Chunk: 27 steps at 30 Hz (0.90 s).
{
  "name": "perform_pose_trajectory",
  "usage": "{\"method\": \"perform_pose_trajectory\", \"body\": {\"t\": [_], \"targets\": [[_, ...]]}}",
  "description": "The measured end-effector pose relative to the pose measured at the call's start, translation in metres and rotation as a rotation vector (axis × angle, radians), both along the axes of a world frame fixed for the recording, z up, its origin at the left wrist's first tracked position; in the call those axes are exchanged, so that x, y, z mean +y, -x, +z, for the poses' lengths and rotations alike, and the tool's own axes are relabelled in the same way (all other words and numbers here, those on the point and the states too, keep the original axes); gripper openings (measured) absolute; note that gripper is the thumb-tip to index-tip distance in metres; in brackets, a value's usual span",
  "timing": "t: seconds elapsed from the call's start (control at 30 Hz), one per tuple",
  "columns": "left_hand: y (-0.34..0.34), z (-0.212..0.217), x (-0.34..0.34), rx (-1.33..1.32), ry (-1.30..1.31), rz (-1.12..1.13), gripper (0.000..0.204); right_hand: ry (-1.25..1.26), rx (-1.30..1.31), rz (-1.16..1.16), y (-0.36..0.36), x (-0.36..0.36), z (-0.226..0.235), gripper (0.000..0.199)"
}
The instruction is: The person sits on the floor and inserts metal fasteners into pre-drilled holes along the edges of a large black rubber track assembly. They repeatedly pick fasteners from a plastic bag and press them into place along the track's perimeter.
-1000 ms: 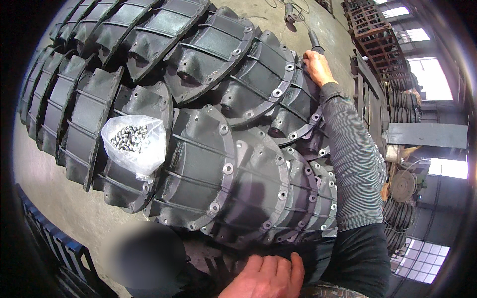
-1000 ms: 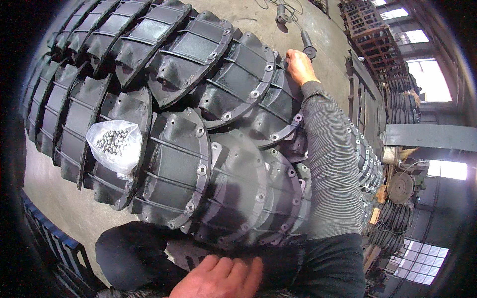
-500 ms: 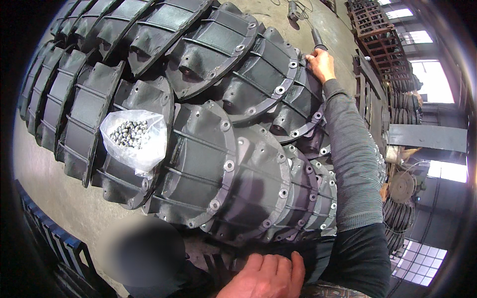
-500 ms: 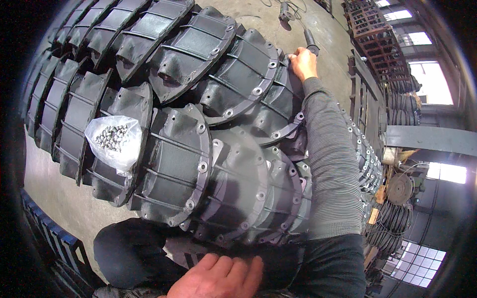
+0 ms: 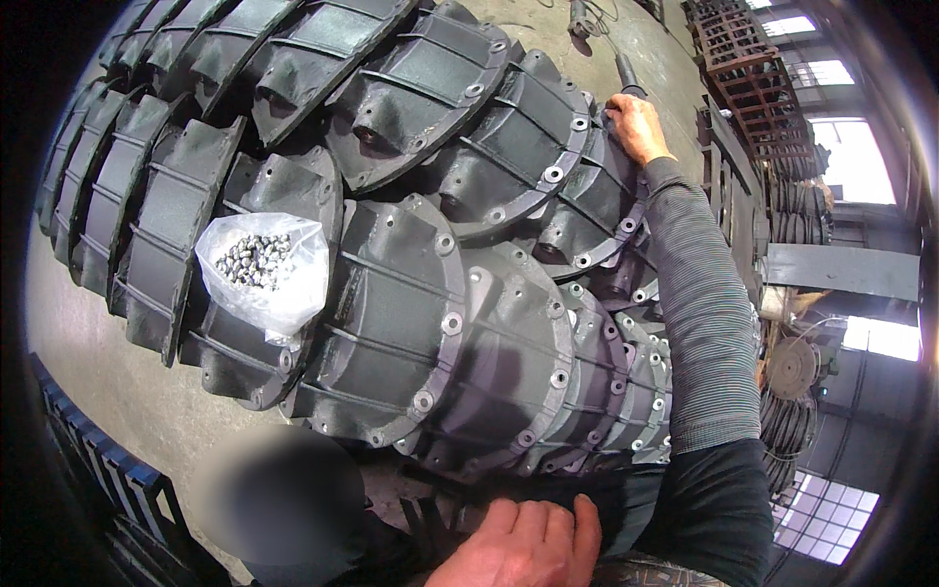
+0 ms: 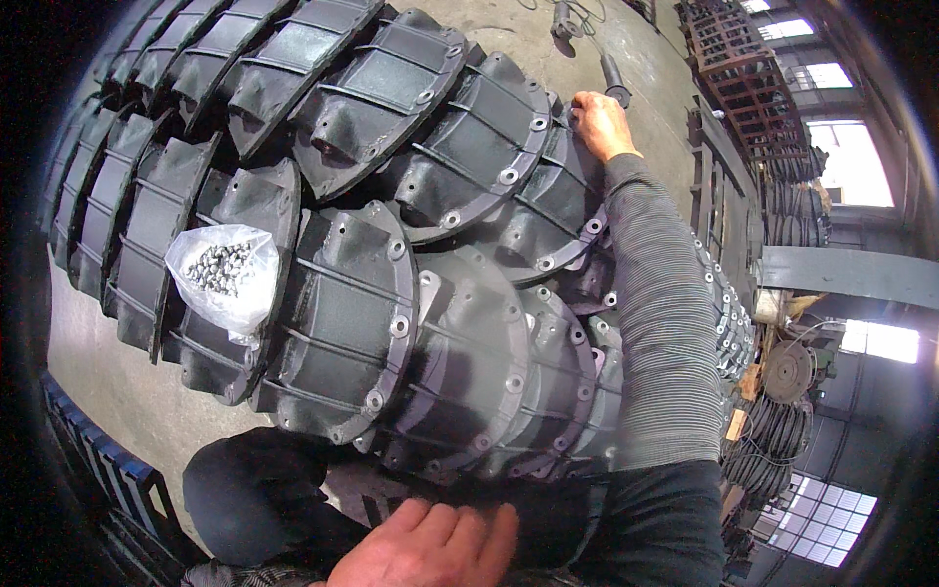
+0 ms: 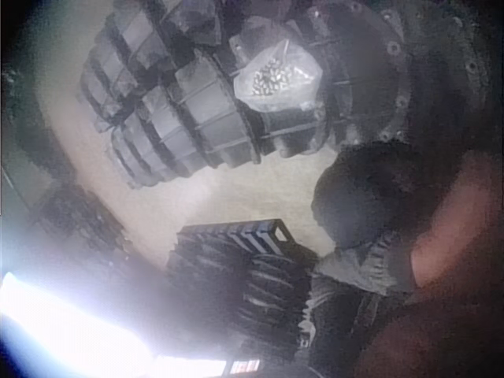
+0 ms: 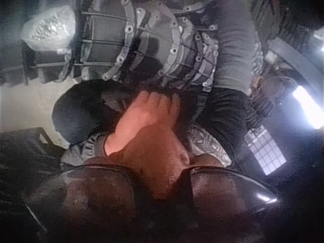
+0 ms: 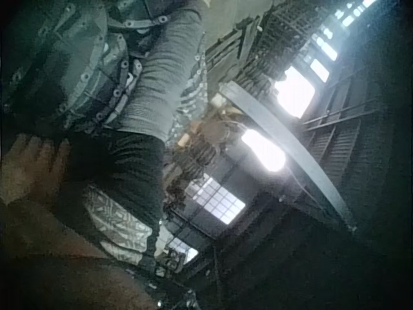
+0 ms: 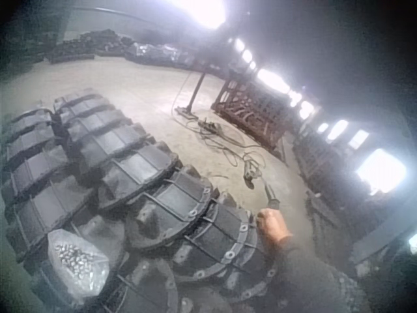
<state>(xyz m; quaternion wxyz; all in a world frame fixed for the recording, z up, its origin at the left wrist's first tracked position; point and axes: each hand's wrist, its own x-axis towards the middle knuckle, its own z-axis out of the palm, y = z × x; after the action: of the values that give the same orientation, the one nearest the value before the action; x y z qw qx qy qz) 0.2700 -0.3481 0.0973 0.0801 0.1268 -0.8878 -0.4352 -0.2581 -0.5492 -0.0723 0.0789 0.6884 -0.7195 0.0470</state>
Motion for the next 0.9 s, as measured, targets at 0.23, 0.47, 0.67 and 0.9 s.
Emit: {"method": "perform_pose_trajectory", "body": {"t": [0.23,0.47,0.67,0.9], "targets": [[-0.001,0.000,0.001,-0.002,-0.021,0.008,0.049,-0.103,0.215,-0.033,-0.006,-0.006,0.003,0.013],[-0.003,-0.001,0.004,-0.012,0.011,-0.001,0.051,-0.136,0.245,-0.155,-0.019,-0.011,0.005,0.019],[-0.004,-0.001,0.003,-0.015,-0.009,-0.007,0.051,-0.005,0.056,-0.367,-0.028,-0.004,0.000,0.024],[0.002,-0.002,0.005,-0.051,0.029,-0.041,0.048,0.034,0.055,-0.322,-0.019,-0.007,-0.009,0.021]]}}
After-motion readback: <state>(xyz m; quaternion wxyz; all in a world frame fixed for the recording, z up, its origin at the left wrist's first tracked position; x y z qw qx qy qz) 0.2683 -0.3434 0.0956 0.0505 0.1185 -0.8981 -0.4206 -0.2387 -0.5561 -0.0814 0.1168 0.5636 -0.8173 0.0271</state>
